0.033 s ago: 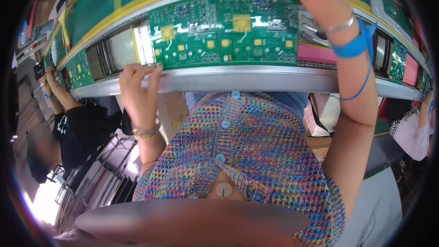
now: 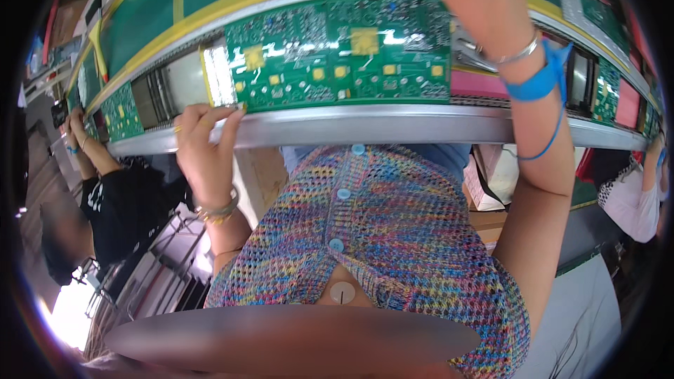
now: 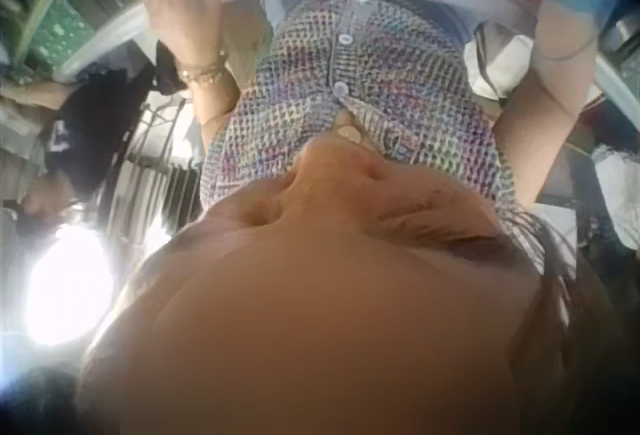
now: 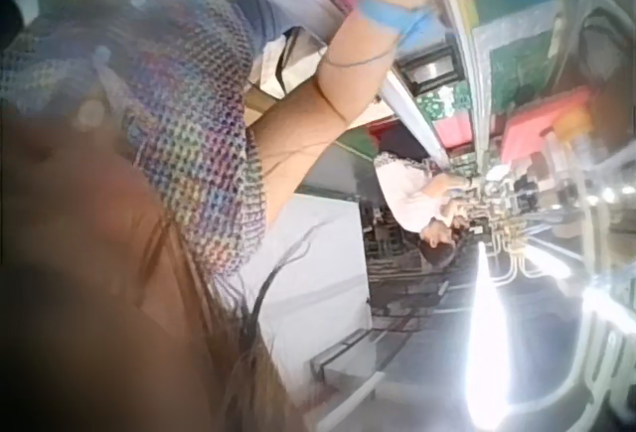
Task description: Placing electronic components onto a printed circuit board on an industrial assembly line.
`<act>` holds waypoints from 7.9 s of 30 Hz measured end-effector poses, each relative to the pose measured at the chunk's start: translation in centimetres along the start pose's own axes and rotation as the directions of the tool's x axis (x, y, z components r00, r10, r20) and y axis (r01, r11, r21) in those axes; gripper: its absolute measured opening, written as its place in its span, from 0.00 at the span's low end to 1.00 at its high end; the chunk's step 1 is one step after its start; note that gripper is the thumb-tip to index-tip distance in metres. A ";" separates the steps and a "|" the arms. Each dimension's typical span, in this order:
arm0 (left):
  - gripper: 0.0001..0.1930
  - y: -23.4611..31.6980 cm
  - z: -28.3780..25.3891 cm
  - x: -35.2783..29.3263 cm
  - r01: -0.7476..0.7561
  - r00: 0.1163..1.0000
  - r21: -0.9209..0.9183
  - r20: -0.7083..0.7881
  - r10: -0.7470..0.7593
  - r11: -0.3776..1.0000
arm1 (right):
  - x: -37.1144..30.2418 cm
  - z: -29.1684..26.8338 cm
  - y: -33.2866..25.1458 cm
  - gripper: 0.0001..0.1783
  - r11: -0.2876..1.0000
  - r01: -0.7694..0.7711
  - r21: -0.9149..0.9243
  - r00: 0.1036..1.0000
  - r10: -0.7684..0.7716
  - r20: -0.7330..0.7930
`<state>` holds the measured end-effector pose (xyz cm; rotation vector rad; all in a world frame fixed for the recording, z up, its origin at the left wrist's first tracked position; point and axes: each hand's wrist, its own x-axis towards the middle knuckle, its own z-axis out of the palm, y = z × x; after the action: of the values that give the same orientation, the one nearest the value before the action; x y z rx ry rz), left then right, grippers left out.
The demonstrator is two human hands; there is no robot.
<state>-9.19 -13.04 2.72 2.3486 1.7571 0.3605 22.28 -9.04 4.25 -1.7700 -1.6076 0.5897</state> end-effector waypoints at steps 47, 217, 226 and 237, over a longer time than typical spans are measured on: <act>0.15 6.9 7.5 12.3 0.666 0.685 -0.727 0.506 0.524 -0.168 | -11.6 0.5 4.5 0.07 0.926 0.275 -0.258 0.955 -0.231 0.188; 0.08 3.6 4.4 2.3 -0.266 0.938 -0.405 0.101 0.332 0.875 | -14.8 7.0 2.5 0.19 0.850 0.504 0.154 0.856 -0.515 0.045; 0.08 3.5 4.4 2.7 -0.395 0.900 -0.354 0.039 0.435 0.848 | -14.6 7.1 2.3 0.19 0.848 0.511 0.143 0.854 -0.520 0.027; 0.09 3.5 4.7 2.4 -0.414 0.888 -0.368 0.038 0.458 0.833 | -15.1 7.0 2.6 0.19 0.848 0.508 0.150 0.856 -0.517 0.020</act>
<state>-3.88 -11.74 -0.56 2.4160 0.9792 0.5282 16.93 -22.70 -3.92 -1.1512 -1.9303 0.4821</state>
